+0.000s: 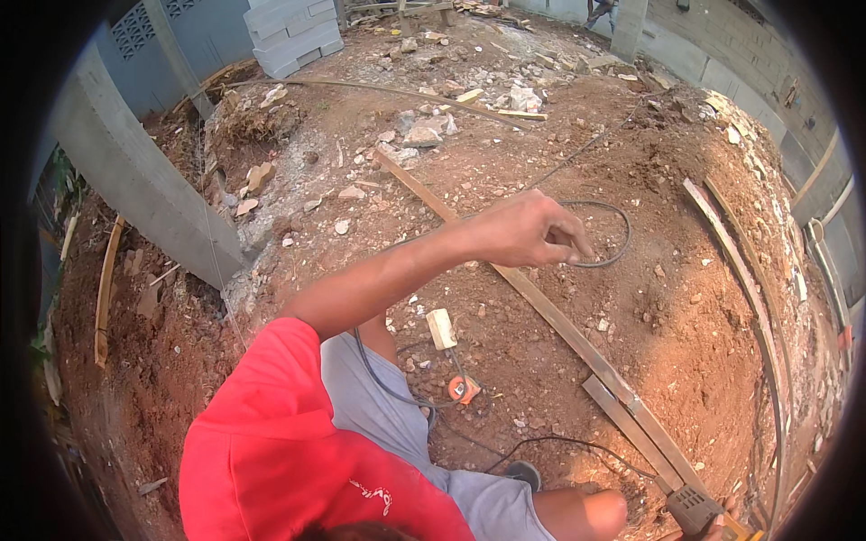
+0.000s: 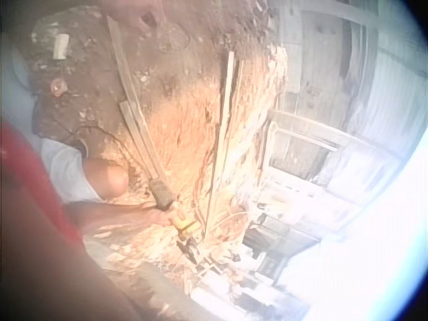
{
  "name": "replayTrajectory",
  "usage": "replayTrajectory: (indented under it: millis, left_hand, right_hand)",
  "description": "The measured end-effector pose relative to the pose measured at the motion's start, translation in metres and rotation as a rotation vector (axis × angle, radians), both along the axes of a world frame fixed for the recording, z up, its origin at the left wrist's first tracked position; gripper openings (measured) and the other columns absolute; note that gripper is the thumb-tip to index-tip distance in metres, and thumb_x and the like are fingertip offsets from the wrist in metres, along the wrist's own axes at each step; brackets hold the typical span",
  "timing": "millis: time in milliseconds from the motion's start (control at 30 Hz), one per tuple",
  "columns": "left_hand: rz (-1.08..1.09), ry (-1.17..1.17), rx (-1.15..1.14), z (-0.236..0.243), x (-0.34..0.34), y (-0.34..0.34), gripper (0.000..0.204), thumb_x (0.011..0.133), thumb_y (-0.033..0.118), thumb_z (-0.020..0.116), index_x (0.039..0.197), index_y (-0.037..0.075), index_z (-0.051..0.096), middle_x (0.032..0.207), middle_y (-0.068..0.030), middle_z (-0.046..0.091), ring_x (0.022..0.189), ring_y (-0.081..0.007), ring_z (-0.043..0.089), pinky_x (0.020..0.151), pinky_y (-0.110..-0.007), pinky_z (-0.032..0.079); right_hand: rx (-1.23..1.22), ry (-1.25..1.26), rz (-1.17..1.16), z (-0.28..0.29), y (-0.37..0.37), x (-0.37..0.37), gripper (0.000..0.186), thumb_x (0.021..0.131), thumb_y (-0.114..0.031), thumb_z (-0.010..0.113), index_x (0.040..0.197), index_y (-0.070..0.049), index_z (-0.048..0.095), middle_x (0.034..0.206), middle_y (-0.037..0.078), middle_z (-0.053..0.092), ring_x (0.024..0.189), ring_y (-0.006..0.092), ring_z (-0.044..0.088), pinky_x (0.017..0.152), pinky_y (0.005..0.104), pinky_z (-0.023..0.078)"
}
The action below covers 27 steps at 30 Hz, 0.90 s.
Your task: The person positions a long metal bar on the ground and uses an angle grinder to cut it. The person holds the bar with one hand and operates the grinder with the other, producing sparks as the cut progresses. The person repositions the bar and continues cutting along its length.
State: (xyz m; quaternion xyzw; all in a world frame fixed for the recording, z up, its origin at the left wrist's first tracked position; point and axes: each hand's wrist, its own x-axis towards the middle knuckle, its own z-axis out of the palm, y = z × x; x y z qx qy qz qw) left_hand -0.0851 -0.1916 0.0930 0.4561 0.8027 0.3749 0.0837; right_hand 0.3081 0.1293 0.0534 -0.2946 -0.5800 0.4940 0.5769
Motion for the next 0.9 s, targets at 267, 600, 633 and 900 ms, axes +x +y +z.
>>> replayTrajectory:
  millis: [267,600,633,900]
  left_hand:
    - [-0.459,-0.126,0.287,-0.110,0.189,0.124,0.090,0.073,0.038,0.087,0.146,0.002,0.048,0.122,-0.0292,0.067,0.107,-0.0454,0.069,0.093,-0.051,0.055]
    - [-0.302,-1.355,-0.060,-0.202,0.229,0.065,0.069,0.070,0.008,0.076,0.134,0.000,0.051,0.081,-0.0091,0.068,0.053,-0.0146,0.060,0.045,-0.031,0.047]
    - [-0.324,-1.420,-0.101,-0.209,0.227,0.062,0.066,0.070,0.008,0.075,0.131,0.000,0.052,0.077,-0.0065,0.066,0.049,-0.0103,0.055,0.041,-0.028,0.042]
    - [-0.594,-1.789,-0.178,-0.232,0.229,0.089,0.052,0.068,0.005,0.076,0.116,0.000,0.058,0.076,-0.0075,0.068,0.051,-0.0117,0.061,0.042,-0.026,0.045]
  right_hand:
    - [-0.158,-0.007,0.280,-0.025,-0.037,-0.072,0.044,0.101,-0.016,0.067,0.135,0.009,0.055,0.130,0.020,0.065,0.114,0.0244,0.066,0.099,0.0400,0.053]
    - [-0.694,0.206,0.766,-0.143,-0.101,-0.087,0.046,0.101,-0.016,0.070,0.140,-0.002,0.049,0.108,0.011,0.066,0.097,0.0255,0.070,0.085,0.0421,0.060]
    - [-0.764,0.309,0.858,-0.156,-0.099,-0.084,0.045,0.102,-0.019,0.068,0.140,-0.002,0.049,0.109,0.011,0.066,0.099,0.0266,0.070,0.086,0.0438,0.060]
    - [-0.881,0.490,0.960,-0.170,-0.077,-0.068,0.040,0.095,-0.013,0.067,0.131,-0.005,0.051,0.105,0.011,0.062,0.092,0.0244,0.064,0.087,0.0460,0.059]
